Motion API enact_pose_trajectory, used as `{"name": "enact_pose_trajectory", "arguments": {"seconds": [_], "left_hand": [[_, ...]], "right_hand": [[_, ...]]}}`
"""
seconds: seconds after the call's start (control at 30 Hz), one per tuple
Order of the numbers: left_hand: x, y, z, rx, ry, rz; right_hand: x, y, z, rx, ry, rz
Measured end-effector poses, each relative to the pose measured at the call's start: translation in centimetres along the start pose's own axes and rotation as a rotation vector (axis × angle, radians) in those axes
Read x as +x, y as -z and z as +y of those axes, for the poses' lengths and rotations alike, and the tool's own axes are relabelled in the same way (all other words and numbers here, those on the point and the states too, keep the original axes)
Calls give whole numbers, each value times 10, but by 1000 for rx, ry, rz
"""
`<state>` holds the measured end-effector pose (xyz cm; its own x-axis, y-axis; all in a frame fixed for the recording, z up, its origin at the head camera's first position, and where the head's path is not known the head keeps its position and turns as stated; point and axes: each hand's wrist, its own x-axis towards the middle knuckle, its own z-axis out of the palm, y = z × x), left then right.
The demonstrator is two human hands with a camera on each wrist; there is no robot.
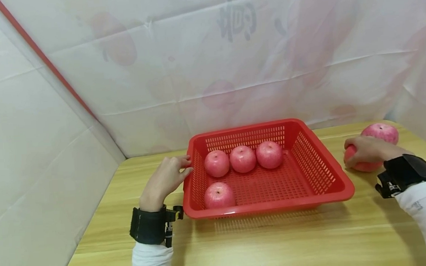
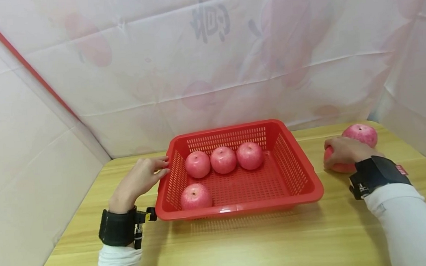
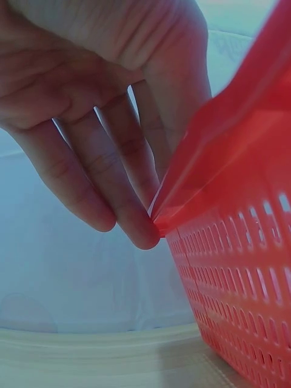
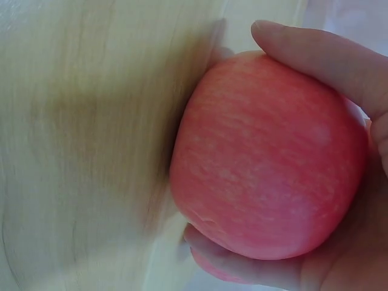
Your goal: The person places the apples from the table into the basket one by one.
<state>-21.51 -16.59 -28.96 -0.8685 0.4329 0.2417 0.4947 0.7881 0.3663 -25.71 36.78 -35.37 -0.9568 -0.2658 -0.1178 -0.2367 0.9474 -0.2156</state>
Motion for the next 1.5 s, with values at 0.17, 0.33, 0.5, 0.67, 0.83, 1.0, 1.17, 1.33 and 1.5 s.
{"name": "enact_pose_trajectory", "arguments": {"seconds": [0.17,0.33,0.5,0.67,0.83,1.0,1.17,1.33,1.5], "left_hand": [[-1,-1,0,-11,3,1],[-2,-1,0,-15,5,-1],[-1,-1,0,-12,-3,2],[-1,-2,1,-16,-1,-1],[1,-2,1,-11,18,-6],[2,-3,1,4,28,0],[2,-2,2,21,46,9],[2,-3,3,28,41,9],[3,-3,4,25,42,3]], "right_hand": [[-1,-2,-1,-15,16,20],[-2,-3,-1,-18,30,31],[-2,-3,-1,-28,38,49],[-4,-5,-3,-39,43,61],[-3,-6,-2,-34,35,57],[-3,-2,2,-64,-9,126],[-2,5,3,-95,-12,251],[-5,9,2,-76,18,316],[-7,14,0,-97,7,353]]}}
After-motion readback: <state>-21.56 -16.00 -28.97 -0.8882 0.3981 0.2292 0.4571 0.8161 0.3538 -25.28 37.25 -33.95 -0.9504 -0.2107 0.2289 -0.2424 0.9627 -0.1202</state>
